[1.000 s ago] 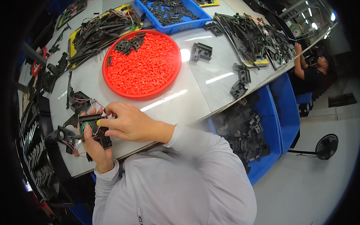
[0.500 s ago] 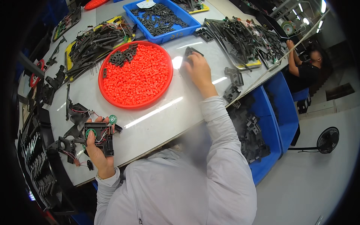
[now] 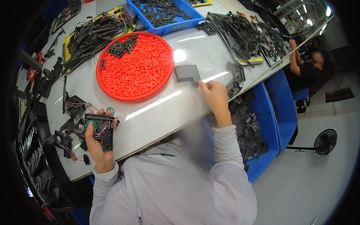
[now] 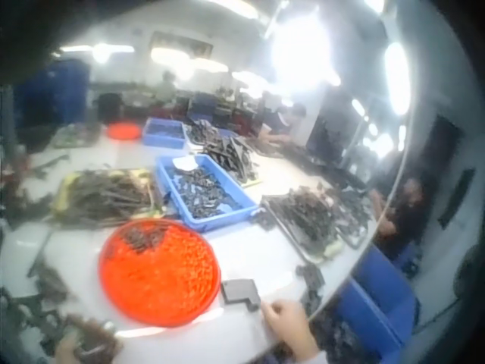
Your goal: The person assembles electronic cooling fan units by inserting cooling fans and circuit boards into plastic housings, securing them with a screwdriver.
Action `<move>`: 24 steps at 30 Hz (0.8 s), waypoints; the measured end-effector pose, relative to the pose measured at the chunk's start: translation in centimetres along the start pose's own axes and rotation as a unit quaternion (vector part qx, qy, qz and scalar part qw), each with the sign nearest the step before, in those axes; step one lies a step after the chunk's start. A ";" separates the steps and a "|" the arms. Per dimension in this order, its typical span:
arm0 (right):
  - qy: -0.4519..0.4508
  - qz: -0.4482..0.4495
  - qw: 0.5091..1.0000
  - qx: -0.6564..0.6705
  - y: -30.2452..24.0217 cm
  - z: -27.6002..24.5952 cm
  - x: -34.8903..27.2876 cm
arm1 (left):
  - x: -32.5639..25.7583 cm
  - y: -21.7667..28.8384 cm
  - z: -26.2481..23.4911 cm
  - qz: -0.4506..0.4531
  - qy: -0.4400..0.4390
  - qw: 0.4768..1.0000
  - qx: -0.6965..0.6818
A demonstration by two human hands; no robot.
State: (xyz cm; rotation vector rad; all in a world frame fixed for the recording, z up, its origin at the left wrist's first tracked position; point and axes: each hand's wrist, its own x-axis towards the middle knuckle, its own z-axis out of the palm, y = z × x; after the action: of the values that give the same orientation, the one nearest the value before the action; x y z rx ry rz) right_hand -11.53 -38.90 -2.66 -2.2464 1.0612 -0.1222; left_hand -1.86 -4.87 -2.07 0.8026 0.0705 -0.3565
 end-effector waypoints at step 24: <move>-0.140 -0.377 0.878 0.260 -9.7 4.3 -6.5 | -0.4 -0.3 -0.5 0.050 -0.062 0.996 -0.040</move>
State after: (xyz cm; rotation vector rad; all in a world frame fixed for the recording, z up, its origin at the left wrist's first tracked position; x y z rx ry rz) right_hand -7.95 -27.50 0.82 -1.9600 -0.0592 -0.3497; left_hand -2.29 -4.63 -2.53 0.7002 -0.0713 -0.3069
